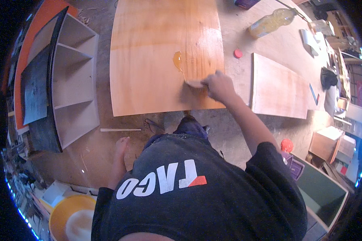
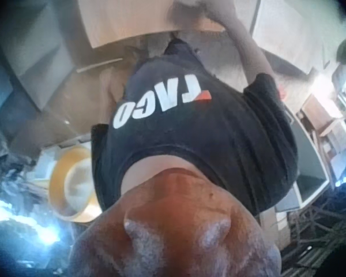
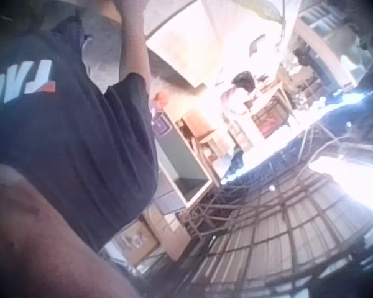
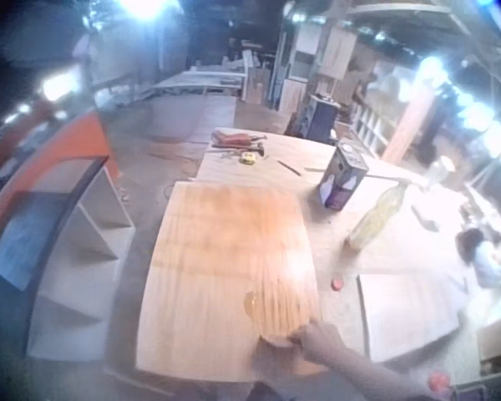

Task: The person pours a liquid from a plastic bottle onto a wooden board and spreads it across the surface using a small block.

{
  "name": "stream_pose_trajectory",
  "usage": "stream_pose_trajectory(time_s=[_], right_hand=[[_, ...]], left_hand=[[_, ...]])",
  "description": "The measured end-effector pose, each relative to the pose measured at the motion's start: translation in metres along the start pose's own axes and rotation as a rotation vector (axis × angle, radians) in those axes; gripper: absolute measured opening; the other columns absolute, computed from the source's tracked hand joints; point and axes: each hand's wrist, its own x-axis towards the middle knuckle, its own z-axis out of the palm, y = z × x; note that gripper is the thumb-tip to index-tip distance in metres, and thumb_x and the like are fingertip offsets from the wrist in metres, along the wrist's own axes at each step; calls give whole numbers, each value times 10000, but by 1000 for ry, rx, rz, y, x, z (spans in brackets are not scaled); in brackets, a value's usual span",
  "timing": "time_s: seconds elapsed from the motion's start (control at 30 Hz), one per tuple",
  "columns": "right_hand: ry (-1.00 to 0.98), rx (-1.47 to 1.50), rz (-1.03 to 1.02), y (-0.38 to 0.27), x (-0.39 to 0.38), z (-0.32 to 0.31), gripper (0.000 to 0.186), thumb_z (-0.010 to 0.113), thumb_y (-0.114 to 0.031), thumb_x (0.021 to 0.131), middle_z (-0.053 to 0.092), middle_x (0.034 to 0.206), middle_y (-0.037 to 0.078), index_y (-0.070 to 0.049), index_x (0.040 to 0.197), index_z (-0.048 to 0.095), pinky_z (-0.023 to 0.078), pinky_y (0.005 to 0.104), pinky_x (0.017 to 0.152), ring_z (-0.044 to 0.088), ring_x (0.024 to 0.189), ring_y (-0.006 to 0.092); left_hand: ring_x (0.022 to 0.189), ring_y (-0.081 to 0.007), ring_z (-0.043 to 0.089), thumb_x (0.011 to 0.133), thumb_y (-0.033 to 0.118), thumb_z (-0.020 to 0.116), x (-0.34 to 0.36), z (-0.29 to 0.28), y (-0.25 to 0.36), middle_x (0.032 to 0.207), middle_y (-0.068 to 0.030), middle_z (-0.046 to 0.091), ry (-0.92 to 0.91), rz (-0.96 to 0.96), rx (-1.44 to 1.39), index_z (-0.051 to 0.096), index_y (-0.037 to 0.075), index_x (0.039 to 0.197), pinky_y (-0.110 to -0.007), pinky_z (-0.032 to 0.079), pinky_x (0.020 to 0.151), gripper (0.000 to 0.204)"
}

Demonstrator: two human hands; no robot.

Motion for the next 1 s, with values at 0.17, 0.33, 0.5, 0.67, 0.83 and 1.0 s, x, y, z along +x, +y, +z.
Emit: stream_pose_trajectory(time_s=[0.17,0.33,0.5,0.67,0.83,1.0], right_hand=[[-205,-6,57,-49,-97,15,240,708,-129,835,760,973,15,-223,1026,818,577,427,820,674,984,277],[125,533,340,-73,-99,-8,350,666,-30,864,742,1139,56,-174,1165,770,556,436,917,659,1064,320],[447,261,102,-78,34,-23,396,630,-38,910,703,1252,44,-139,1287,702,533,420,948,620,1094,325],[417,-9,5,-60,115,1,376,657,-123,900,708,1237,29,-183,1266,718,542,420,917,626,1051,320],[370,79,-29,-54,166,-32,354,590,-62,897,748,1157,28,-192,1171,773,560,428,899,646,1032,310],[233,2,216,-41,170,-26,367,597,-45,877,750,1140,17,-203,1154,778,566,419,937,659,1060,301]], left_hand=[[910,-197,674,910,327,766,40,-70,12,1015,-67,751,8,147,144,736,-32,1090,-354,524,865,402],[993,-225,688,911,310,768,28,-112,44,1087,-119,759,22,100,164,720,-50,1174,-366,520,902,448],[1056,-246,689,919,319,773,32,-129,34,1163,-141,746,79,20,166,691,-68,1245,-369,520,947,513],[1121,-279,696,918,337,780,3,-109,67,1218,-174,737,96,-46,17,676,-75,1276,-371,512,1011,556],[1060,-291,702,918,372,764,21,-127,-31,1178,-146,754,161,4,169,710,-24,1258,-405,516,983,526],[1051,-359,707,938,437,693,27,-118,-10,1105,-205,755,9,-104,198,768,9,1080,-465,516,944,458]])
